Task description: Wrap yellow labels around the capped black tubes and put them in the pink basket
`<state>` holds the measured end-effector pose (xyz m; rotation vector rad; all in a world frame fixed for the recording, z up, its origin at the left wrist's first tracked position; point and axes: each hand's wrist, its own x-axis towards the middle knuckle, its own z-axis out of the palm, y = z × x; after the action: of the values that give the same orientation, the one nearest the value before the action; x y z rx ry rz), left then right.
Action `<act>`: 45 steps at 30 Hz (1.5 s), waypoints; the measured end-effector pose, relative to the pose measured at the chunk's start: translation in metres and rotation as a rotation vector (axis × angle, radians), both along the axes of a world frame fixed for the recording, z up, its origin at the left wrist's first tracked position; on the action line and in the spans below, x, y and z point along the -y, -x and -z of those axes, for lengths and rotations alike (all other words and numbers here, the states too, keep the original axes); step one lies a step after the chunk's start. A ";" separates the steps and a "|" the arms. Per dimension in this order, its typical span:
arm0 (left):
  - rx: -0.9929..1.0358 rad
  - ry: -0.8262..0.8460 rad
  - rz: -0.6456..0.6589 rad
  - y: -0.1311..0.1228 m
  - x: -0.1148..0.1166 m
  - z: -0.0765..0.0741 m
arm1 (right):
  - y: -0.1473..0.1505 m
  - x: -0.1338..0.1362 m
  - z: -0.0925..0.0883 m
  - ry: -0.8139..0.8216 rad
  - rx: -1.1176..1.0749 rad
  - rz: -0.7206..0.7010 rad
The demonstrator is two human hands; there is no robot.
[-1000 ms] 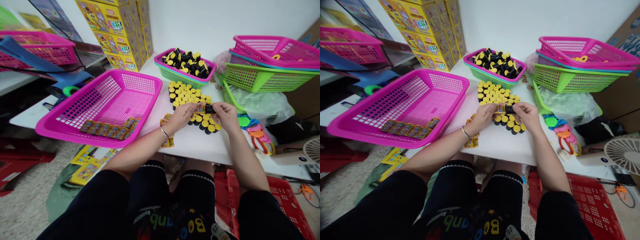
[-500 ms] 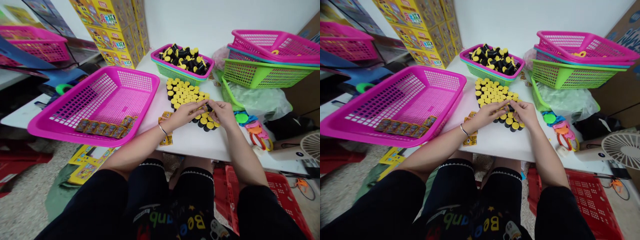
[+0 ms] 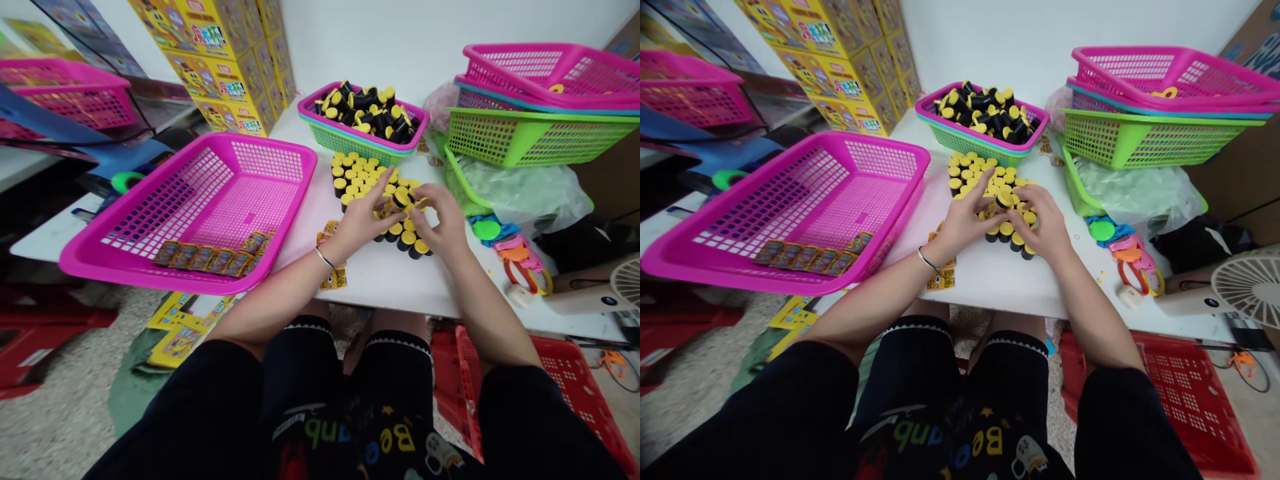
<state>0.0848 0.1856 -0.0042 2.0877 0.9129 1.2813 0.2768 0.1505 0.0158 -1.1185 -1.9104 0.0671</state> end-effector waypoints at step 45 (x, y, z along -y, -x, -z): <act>0.125 0.095 0.213 -0.005 0.025 -0.014 | -0.005 -0.012 0.033 -0.349 0.375 -0.006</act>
<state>0.0896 0.1608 0.0097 1.9484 0.6647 1.2174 0.2816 0.1626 -0.0177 -0.9311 -2.1461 -0.4871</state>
